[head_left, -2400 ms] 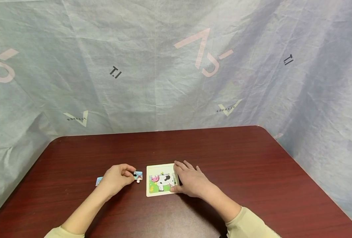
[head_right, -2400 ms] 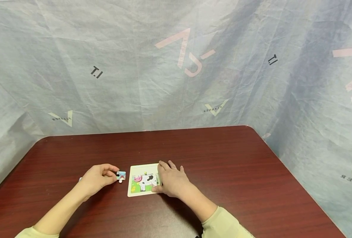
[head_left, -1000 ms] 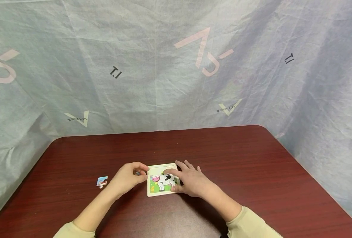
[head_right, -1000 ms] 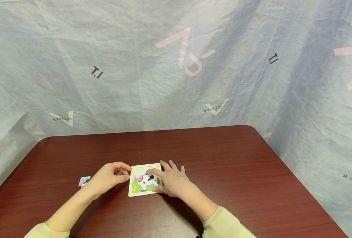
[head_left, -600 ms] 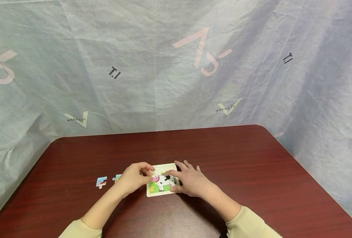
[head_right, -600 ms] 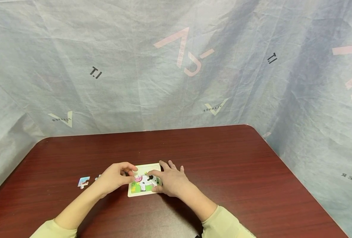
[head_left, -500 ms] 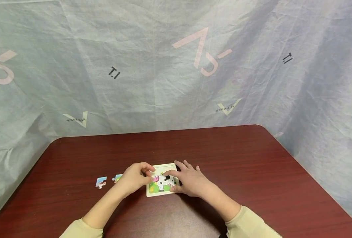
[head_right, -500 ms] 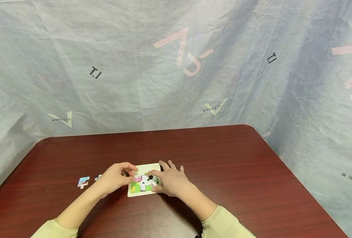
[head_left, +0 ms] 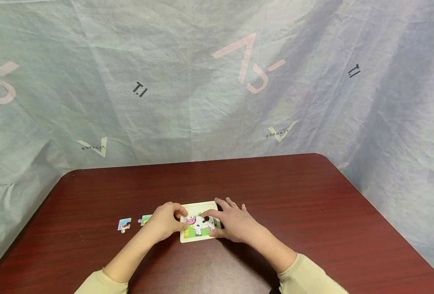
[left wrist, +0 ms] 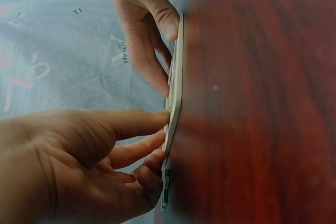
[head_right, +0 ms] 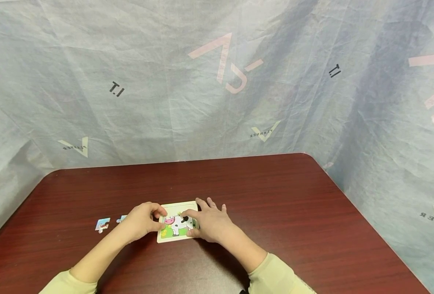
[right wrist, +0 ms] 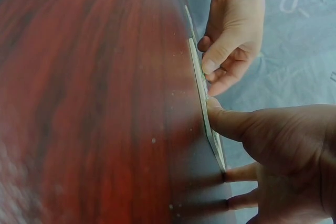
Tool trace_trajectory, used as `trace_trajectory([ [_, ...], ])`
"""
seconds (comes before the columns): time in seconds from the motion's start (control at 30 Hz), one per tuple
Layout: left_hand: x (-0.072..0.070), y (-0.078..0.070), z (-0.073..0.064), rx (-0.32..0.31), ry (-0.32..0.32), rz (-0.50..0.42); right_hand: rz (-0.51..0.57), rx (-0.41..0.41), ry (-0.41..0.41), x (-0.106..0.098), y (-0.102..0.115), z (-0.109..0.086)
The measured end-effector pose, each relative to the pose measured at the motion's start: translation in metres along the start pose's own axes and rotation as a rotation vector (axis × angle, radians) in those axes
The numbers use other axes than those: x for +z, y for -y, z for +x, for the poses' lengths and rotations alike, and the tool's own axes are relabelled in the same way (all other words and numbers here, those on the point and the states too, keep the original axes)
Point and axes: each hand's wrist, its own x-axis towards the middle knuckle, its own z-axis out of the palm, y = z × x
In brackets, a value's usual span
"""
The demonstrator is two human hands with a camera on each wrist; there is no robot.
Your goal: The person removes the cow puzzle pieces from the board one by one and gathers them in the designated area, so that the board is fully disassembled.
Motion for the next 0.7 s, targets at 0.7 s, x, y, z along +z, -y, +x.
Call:
trace_trajectory([
  [0.7, 0.0013, -0.0003, -0.0012, 0.058, -0.021, 0.015, -0.018, 0.020, 0.008, 0.0002, 0.0013, 0.0009],
])
